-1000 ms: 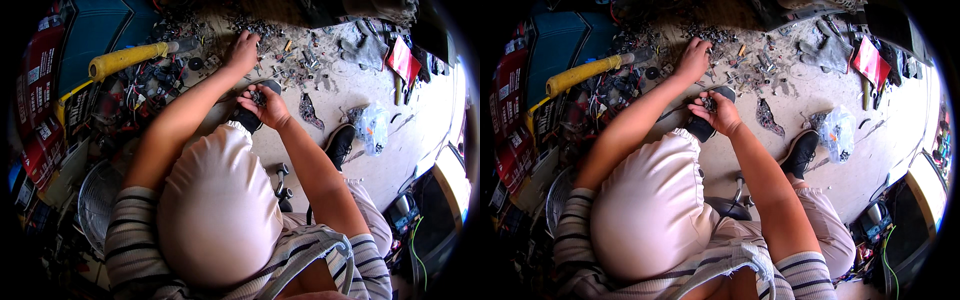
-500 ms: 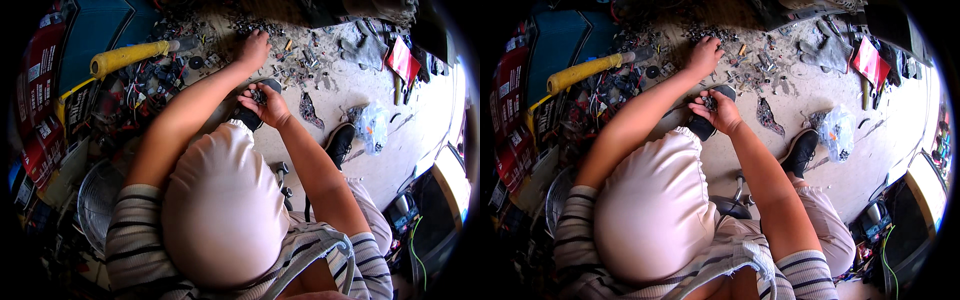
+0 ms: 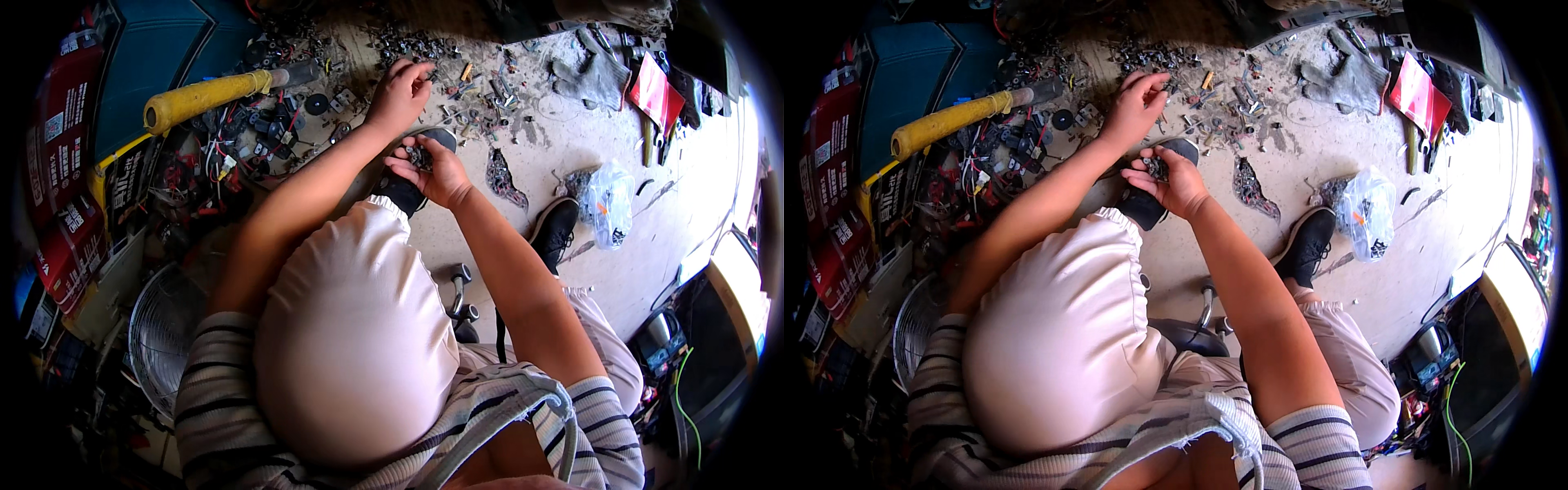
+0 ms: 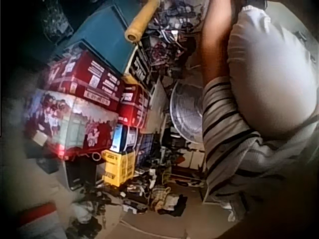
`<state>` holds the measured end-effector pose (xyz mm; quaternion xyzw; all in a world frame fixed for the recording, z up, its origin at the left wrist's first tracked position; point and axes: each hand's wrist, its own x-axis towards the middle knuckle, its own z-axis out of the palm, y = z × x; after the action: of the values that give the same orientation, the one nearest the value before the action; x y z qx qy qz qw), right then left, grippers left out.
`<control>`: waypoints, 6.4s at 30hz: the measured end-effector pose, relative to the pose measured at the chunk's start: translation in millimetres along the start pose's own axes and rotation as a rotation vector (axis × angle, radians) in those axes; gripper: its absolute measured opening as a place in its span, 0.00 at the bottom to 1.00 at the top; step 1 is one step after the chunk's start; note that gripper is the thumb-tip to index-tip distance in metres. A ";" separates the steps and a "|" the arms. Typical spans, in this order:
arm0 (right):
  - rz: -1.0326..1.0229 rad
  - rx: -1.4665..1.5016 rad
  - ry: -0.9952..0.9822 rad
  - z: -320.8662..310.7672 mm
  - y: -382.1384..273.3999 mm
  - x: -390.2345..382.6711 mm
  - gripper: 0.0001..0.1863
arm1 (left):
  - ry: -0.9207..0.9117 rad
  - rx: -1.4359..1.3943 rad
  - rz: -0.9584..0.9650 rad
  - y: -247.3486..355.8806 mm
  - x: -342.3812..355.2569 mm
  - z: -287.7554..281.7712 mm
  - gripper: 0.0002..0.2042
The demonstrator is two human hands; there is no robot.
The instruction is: The person manipulates small metal components and screws by hand while sitting in a workshop, picking items up from the floor and holding them for assembly.
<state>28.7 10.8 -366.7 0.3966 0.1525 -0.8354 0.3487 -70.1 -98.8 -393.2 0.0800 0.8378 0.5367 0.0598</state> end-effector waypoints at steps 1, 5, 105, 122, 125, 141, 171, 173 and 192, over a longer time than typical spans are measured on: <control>0.000 -0.001 -0.001 -0.5 -0.1 -0.1 0.16 | 0.011 -0.015 0.032 1.9 -1.9 -0.9 0.10; -0.004 0.001 0.000 1.7 -0.5 -1.2 0.16 | 0.019 -0.113 -0.002 5.1 -10.1 -1.1 0.09; 0.020 0.023 -0.019 -0.5 -1.4 0.6 0.16 | -0.171 0.264 0.170 -5.0 13.7 -16.1 0.08; 0.012 0.023 -0.014 -0.6 -2.9 -0.5 0.16 | -0.015 -0.918 -0.820 -28.0 7.9 -30.5 0.04; 0.024 0.009 -0.005 1.1 -2.5 -0.6 0.16 | -0.076 -1.254 -0.955 -29.8 7.6 -35.7 0.05; 0.025 0.017 -0.021 -0.7 -3.3 -1.2 0.16 | -0.068 -1.297 -1.080 -9.1 0.9 -34.9 0.05; 0.025 -0.004 -0.030 -2.6 -2.4 -0.1 0.16 | -0.033 -0.149 -0.292 -30.2 25.3 -4.7 0.07; 0.027 -0.004 -0.024 -1.9 -2.2 -0.6 0.16 | -0.001 -0.583 -0.457 -22.9 22.9 -10.2 0.05; 0.032 0.019 -0.025 -0.8 -3.0 -1.4 0.17 | -0.089 -1.609 -0.944 -6.0 15.7 -30.6 0.06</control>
<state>27.8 14.0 -366.2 0.3919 0.1340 -0.8360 0.3599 -91.6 -125.4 -386.1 -0.3136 0.1569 0.8722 0.3411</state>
